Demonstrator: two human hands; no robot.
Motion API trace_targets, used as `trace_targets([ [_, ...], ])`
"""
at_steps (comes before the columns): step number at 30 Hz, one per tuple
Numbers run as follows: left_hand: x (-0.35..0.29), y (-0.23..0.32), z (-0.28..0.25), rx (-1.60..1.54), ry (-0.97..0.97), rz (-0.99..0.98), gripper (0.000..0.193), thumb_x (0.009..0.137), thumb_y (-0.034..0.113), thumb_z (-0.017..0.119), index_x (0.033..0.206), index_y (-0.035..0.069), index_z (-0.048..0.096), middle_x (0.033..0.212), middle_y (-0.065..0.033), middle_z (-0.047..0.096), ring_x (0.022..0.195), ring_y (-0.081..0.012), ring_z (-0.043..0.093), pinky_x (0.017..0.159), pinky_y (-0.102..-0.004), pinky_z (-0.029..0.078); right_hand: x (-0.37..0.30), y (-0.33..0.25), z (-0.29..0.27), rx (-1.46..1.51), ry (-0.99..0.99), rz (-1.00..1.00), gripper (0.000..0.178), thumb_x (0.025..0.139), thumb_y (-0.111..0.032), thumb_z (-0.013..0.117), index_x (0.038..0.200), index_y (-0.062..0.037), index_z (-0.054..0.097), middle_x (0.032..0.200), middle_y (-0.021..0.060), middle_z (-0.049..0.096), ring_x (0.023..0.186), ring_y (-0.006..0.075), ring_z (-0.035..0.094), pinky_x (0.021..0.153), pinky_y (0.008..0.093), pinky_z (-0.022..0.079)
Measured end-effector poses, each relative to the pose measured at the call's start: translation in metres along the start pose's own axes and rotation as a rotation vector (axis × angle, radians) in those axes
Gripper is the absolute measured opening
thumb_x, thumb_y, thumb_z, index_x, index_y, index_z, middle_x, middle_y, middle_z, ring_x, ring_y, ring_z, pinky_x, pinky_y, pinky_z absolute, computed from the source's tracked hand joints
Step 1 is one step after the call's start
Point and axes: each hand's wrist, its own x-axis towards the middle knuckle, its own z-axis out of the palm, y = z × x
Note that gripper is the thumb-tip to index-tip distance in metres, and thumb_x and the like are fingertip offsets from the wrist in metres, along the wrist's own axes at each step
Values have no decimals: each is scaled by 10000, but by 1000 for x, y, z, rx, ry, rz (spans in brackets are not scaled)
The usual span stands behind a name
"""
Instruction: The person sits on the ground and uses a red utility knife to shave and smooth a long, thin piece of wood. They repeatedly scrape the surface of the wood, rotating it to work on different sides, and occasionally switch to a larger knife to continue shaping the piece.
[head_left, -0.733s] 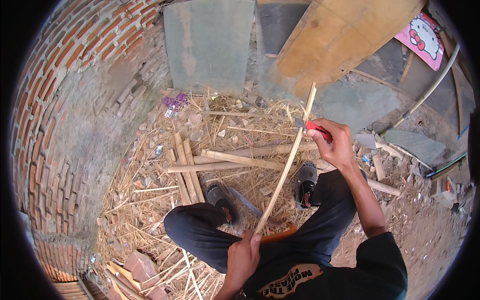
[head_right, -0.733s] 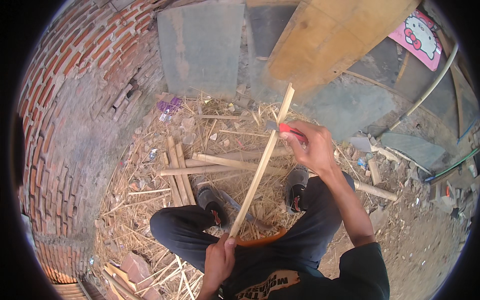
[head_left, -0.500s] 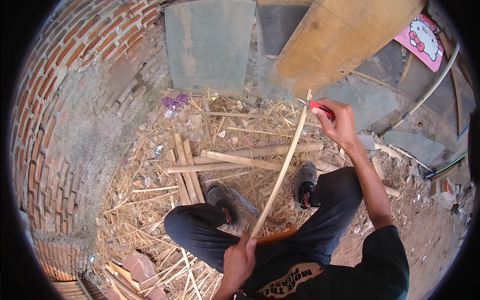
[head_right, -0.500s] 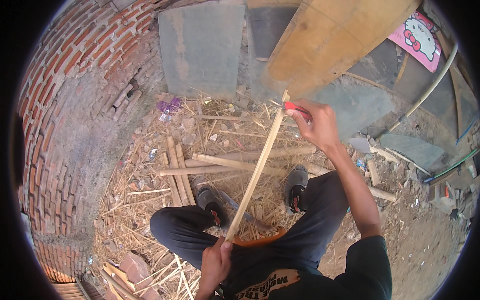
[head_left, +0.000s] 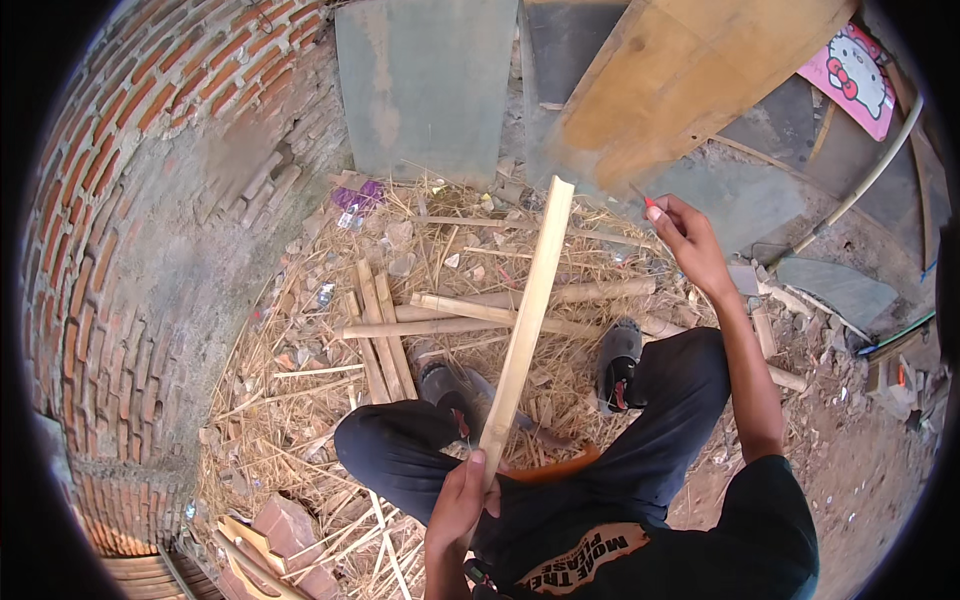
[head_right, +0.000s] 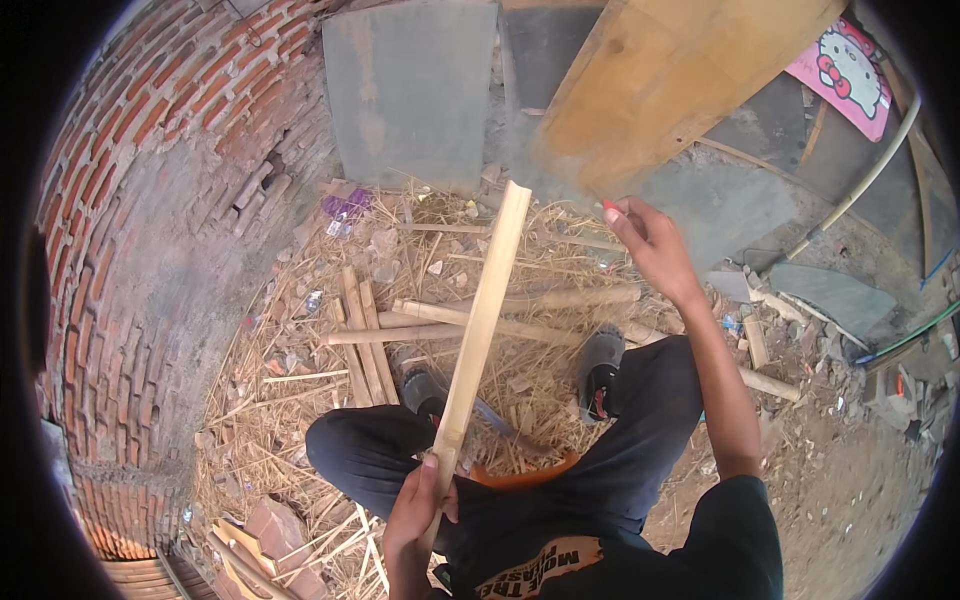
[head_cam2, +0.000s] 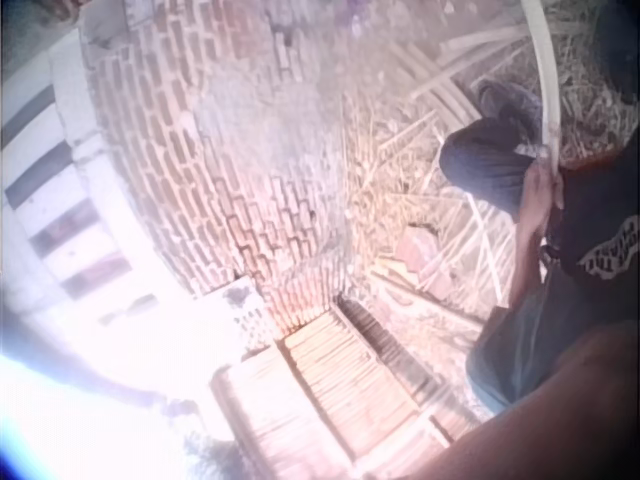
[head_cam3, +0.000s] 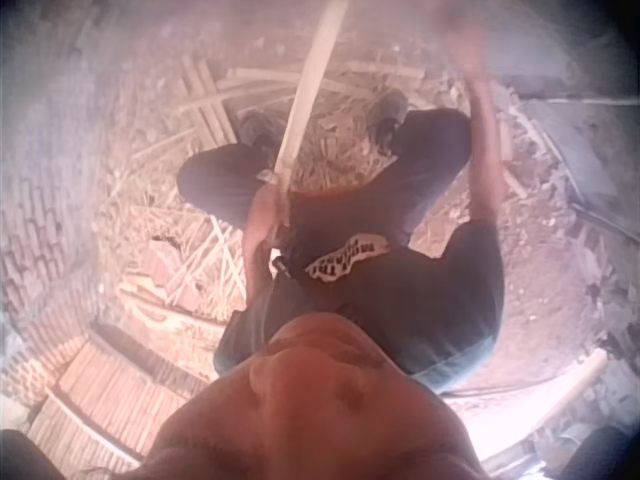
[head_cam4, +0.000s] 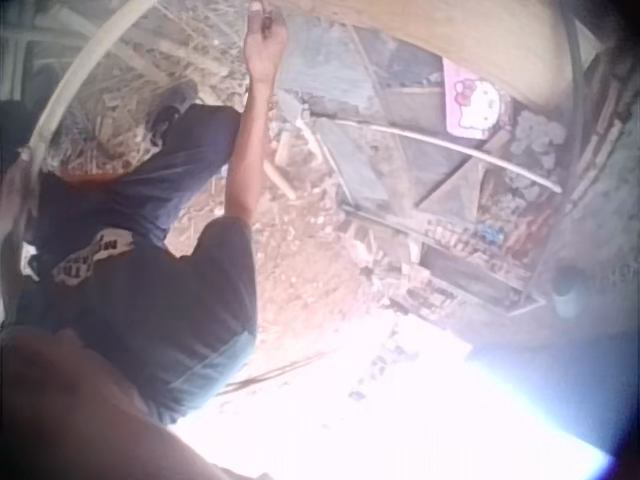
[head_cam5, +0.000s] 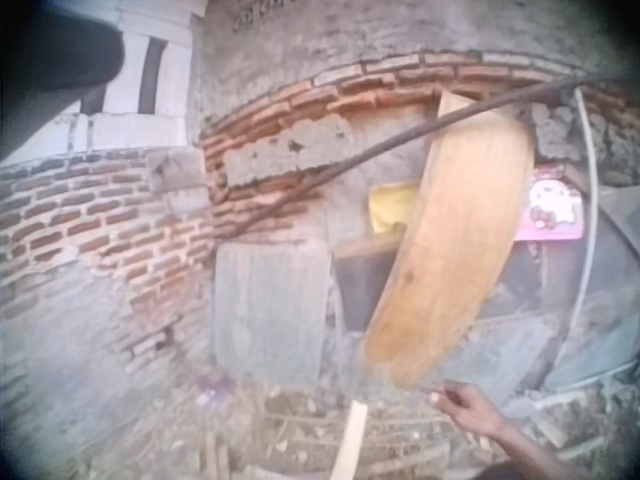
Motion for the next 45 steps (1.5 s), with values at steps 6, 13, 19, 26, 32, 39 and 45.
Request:
trace_targets([
  [6,36,49,17,-46,-63,186,680,1193,534,242,1059,-4,634,638,-31,503,553,-134,500,553,-291,456,-88,-73,48,-21,-112,-344,290,997,-246,770,1148,-3,724,941,157,745,808,317,729,755,415,576],
  [13,39,76,37,67,-9,260,571,1204,456,290,1003,23,605,690,-18,500,592,-122,475,556,-302,401,-134,-79,78,-80,-79,-616,325,890,-275,872,1117,-70,764,868,59,705,627,226,709,547,345,562],
  [19,41,78,50,203,108,405,477,1199,356,355,987,-1,588,673,-87,536,585,-226,535,594,-398,441,-140,-86,81,-101,-72,-603,324,884,-280,868,1109,-71,766,837,49,691,613,228,697,537,351,554],
  [26,32,88,56,279,167,407,451,1193,304,378,959,-13,597,673,-133,573,590,-308,589,612,-446,466,-138,-89,80,-89,-64,-565,308,872,-264,874,1092,-70,779,809,42,700,623,224,707,539,346,550],
  [32,26,86,57,351,188,391,484,1196,301,354,926,-10,607,666,-98,539,588,-234,538,598,-403,440,-129,-84,75,-103,-9,-512,290,863,-218,879,1099,-71,796,909,69,777,691,230,753,572,338,575],
  [39,17,70,59,377,216,383,499,1195,302,349,921,-13,622,661,-79,537,596,-207,519,611,-389,440,-92,-73,51,-80,88,-388,234,905,-174,848,1070,-17,795,948,153,789,759,291,765,684,363,598],
  [45,-5,54,53,386,148,273,511,1196,327,357,935,-20,626,683,-83,560,604,-191,524,615,-374,448,-32,-39,6,-163,232,-260,242,993,-232,787,1056,1,777,743,137,680,607,175,576,593,335,463],
])
